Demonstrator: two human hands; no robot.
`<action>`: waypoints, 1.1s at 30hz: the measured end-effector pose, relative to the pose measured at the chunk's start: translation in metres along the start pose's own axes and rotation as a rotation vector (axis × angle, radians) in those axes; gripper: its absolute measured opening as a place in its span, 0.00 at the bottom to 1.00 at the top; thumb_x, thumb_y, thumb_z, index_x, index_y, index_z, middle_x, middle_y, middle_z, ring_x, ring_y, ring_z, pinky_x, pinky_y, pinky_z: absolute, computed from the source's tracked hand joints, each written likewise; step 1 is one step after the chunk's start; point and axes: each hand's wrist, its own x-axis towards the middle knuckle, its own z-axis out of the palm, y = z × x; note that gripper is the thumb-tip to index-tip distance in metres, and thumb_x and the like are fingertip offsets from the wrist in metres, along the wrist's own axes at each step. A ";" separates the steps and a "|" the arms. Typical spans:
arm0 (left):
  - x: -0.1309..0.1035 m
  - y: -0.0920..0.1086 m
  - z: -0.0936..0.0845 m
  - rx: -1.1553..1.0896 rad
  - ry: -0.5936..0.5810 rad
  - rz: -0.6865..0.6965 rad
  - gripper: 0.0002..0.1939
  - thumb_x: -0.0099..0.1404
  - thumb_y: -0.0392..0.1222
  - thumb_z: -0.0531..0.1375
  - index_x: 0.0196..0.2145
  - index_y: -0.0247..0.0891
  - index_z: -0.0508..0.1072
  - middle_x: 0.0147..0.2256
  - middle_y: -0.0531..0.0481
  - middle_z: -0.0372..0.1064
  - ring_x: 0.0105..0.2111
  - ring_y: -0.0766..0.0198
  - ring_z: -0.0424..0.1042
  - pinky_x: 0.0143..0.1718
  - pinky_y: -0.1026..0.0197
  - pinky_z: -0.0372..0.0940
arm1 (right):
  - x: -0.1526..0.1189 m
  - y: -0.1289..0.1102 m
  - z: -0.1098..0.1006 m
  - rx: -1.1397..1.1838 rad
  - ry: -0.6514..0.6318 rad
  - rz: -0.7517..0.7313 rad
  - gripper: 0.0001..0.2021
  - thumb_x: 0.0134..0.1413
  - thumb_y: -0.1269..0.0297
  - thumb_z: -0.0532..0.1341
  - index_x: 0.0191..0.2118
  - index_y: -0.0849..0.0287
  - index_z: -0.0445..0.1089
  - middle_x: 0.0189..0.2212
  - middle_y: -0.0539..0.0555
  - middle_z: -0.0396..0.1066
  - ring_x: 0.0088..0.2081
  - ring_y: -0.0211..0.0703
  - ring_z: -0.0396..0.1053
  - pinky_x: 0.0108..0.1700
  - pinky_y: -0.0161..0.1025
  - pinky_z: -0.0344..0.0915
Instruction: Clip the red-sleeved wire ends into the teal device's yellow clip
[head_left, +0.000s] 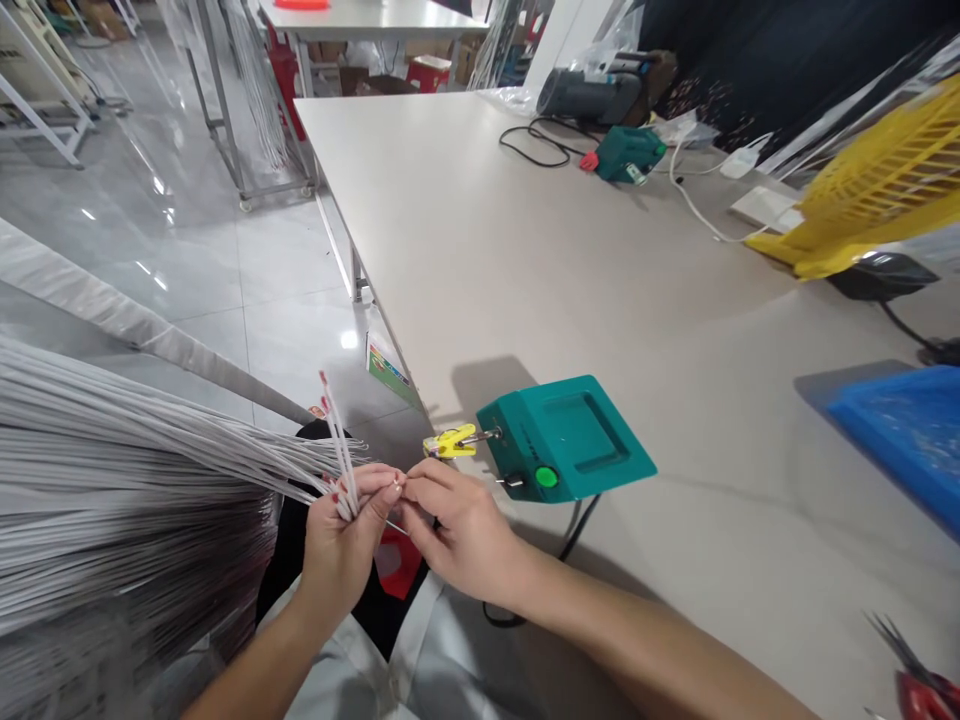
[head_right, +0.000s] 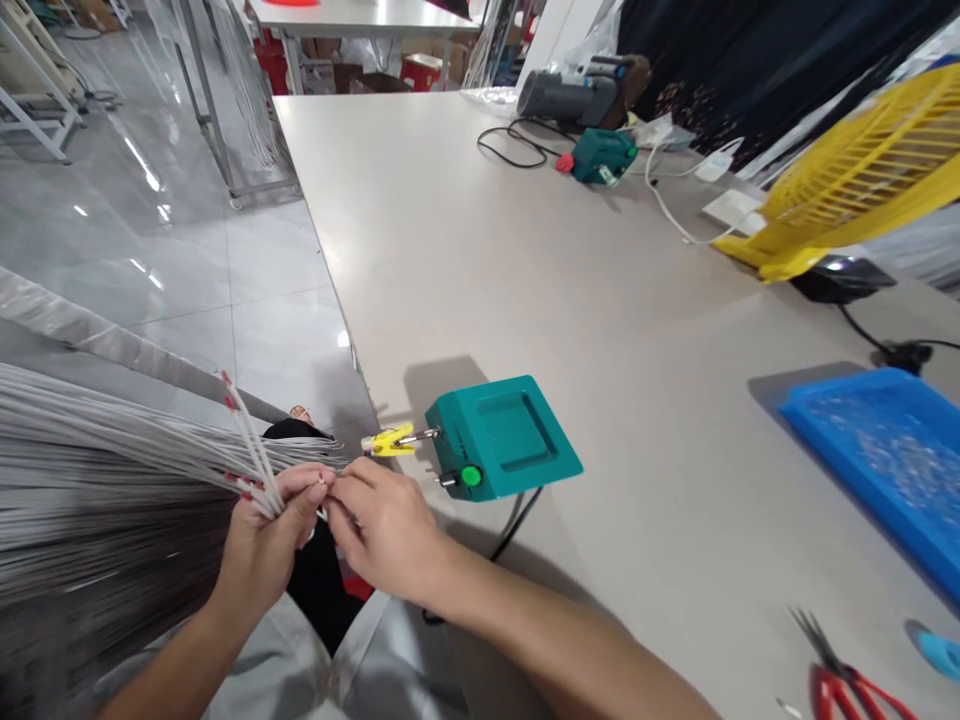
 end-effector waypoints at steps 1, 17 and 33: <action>0.000 0.000 0.000 0.010 0.020 -0.010 0.08 0.51 0.43 0.64 0.26 0.35 0.77 0.20 0.53 0.67 0.15 0.74 0.53 0.14 0.68 0.51 | 0.000 0.000 -0.001 -0.007 0.019 0.005 0.08 0.54 0.72 0.53 0.34 0.59 0.68 0.29 0.54 0.66 0.30 0.37 0.64 0.31 0.34 0.64; 0.009 0.000 -0.023 0.242 -0.469 -0.079 0.11 0.56 0.42 0.59 0.20 0.35 0.72 0.18 0.53 0.63 0.21 0.69 0.59 0.24 0.66 0.56 | 0.014 0.004 -0.031 -0.073 -0.247 -0.230 0.08 0.55 0.73 0.53 0.32 0.61 0.68 0.29 0.54 0.67 0.29 0.36 0.64 0.29 0.33 0.61; 0.008 -0.005 -0.019 0.184 -0.114 -0.078 0.08 0.52 0.44 0.64 0.24 0.35 0.74 0.21 0.52 0.70 0.22 0.68 0.65 0.24 0.67 0.59 | 0.006 0.007 -0.022 -0.160 0.138 -0.147 0.08 0.56 0.71 0.53 0.39 0.60 0.68 0.33 0.56 0.68 0.34 0.38 0.68 0.33 0.33 0.66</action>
